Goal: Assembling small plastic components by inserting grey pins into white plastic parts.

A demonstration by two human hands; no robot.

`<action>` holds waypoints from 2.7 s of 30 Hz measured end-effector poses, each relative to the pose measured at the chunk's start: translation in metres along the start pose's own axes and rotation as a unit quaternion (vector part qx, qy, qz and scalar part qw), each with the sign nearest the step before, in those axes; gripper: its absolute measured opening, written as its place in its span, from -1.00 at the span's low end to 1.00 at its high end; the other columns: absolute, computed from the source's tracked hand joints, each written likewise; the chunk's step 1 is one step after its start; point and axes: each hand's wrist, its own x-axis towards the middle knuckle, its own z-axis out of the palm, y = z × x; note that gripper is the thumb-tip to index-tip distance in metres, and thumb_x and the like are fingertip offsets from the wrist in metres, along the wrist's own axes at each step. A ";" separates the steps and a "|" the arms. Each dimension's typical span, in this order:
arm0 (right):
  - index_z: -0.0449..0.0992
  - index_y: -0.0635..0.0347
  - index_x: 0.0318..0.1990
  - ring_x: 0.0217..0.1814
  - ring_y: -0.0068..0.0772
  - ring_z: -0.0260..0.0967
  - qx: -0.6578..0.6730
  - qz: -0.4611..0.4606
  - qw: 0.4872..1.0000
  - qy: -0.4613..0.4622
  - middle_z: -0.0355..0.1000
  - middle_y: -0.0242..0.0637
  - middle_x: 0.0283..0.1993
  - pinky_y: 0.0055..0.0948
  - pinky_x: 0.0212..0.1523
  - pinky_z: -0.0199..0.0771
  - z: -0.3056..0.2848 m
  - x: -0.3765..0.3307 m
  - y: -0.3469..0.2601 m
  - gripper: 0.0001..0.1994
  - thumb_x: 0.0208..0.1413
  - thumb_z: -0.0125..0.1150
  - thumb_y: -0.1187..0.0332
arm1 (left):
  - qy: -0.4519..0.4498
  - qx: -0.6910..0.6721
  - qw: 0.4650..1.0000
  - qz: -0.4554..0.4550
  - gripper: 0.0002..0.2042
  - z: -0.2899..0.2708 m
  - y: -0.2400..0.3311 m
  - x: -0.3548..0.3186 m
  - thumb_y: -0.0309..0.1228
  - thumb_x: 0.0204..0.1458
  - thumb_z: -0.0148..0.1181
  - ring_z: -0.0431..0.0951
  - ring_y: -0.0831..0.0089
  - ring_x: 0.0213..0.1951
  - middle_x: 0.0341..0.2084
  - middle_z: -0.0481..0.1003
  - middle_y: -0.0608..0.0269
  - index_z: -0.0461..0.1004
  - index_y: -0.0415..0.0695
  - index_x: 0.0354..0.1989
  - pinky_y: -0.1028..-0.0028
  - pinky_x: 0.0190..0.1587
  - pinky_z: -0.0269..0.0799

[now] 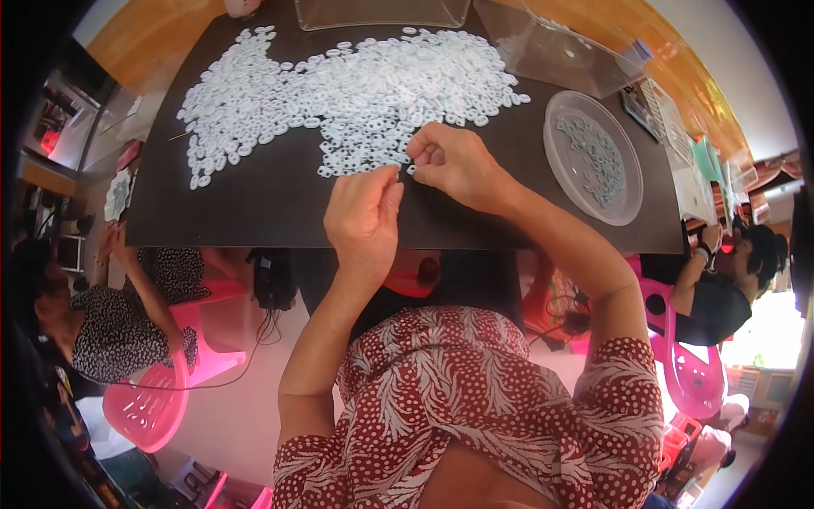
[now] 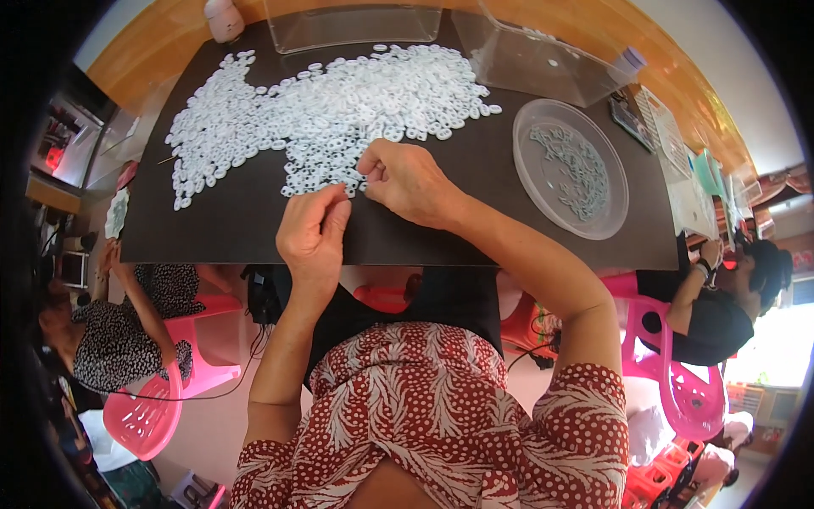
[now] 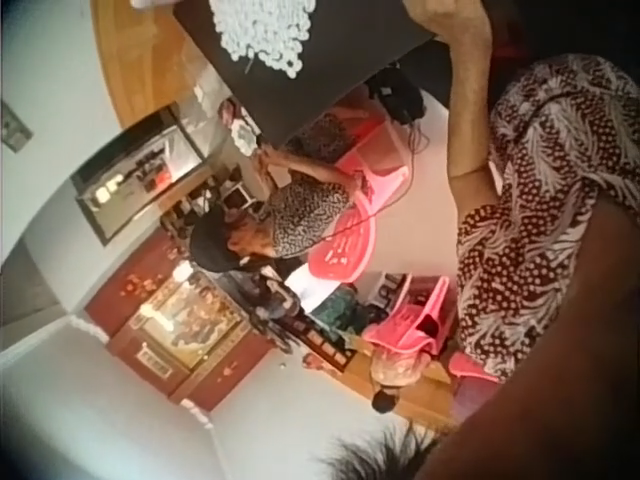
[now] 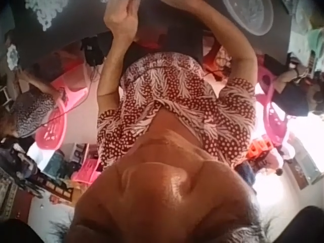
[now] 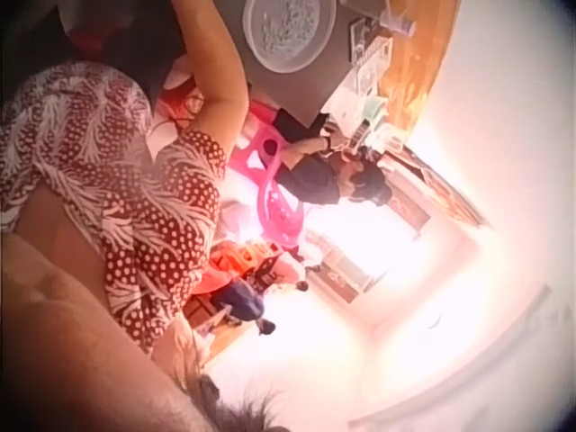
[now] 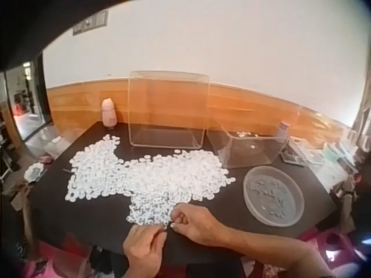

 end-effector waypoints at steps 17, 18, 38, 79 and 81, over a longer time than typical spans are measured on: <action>0.54 0.28 -0.31 -0.28 -0.55 0.42 0.019 -0.043 0.983 0.178 0.50 -0.31 -0.35 -0.55 -0.22 0.42 -0.054 -0.069 -0.015 -0.88 -0.06 0.23 0.53 | -0.064 -0.391 0.863 -0.315 -0.90 0.022 0.022 -0.002 -0.54 0.04 0.17 0.43 0.62 -0.51 -0.51 0.49 0.27 0.48 -0.29 -0.30 0.69 -0.49 0.26; 0.55 0.29 -0.32 -0.27 -0.56 0.42 -0.002 -0.045 0.973 0.227 0.51 -0.29 -0.35 -0.54 -0.22 0.41 -0.072 -0.075 -0.006 -0.89 -0.05 0.21 0.53 | -0.065 -0.392 0.862 -0.315 -0.90 0.023 0.022 -0.001 -0.54 0.04 0.17 0.43 0.62 -0.51 -0.51 0.49 0.27 0.48 -0.29 -0.30 0.69 -0.49 0.26; 0.46 0.22 -0.54 -0.27 0.05 0.38 -0.446 0.070 0.873 0.185 0.42 -0.05 -0.42 -0.08 -0.26 0.36 -0.171 -0.087 0.103 -0.94 -0.16 0.11 0.44 | -0.105 -0.374 0.871 -0.302 -0.90 0.034 0.021 -0.013 -0.49 0.07 0.15 0.44 0.61 -0.50 -0.51 0.50 0.24 0.43 -0.26 -0.30 0.66 -0.49 0.31; 0.49 0.36 -0.34 -0.38 -0.73 0.33 0.194 0.057 0.979 0.016 0.45 -0.41 -0.45 -0.68 -0.37 0.36 -0.013 -0.052 -0.018 -0.91 -0.03 0.21 0.54 | -0.098 -0.420 0.841 -0.327 -0.90 0.013 0.025 -0.017 -0.56 0.07 0.13 0.39 0.72 -0.41 -0.44 0.48 0.37 0.47 -0.29 -0.25 0.71 -0.35 0.28; 0.48 0.36 -0.33 -0.37 -0.71 0.35 0.197 0.064 0.978 0.016 0.45 -0.40 -0.43 -0.68 -0.35 0.38 -0.013 -0.051 -0.019 -0.90 -0.03 0.20 0.54 | -0.093 -0.421 0.844 -0.320 -0.90 0.013 0.026 -0.018 -0.57 0.07 0.13 0.39 0.70 -0.40 -0.44 0.48 0.37 0.46 -0.30 -0.25 0.70 -0.32 0.31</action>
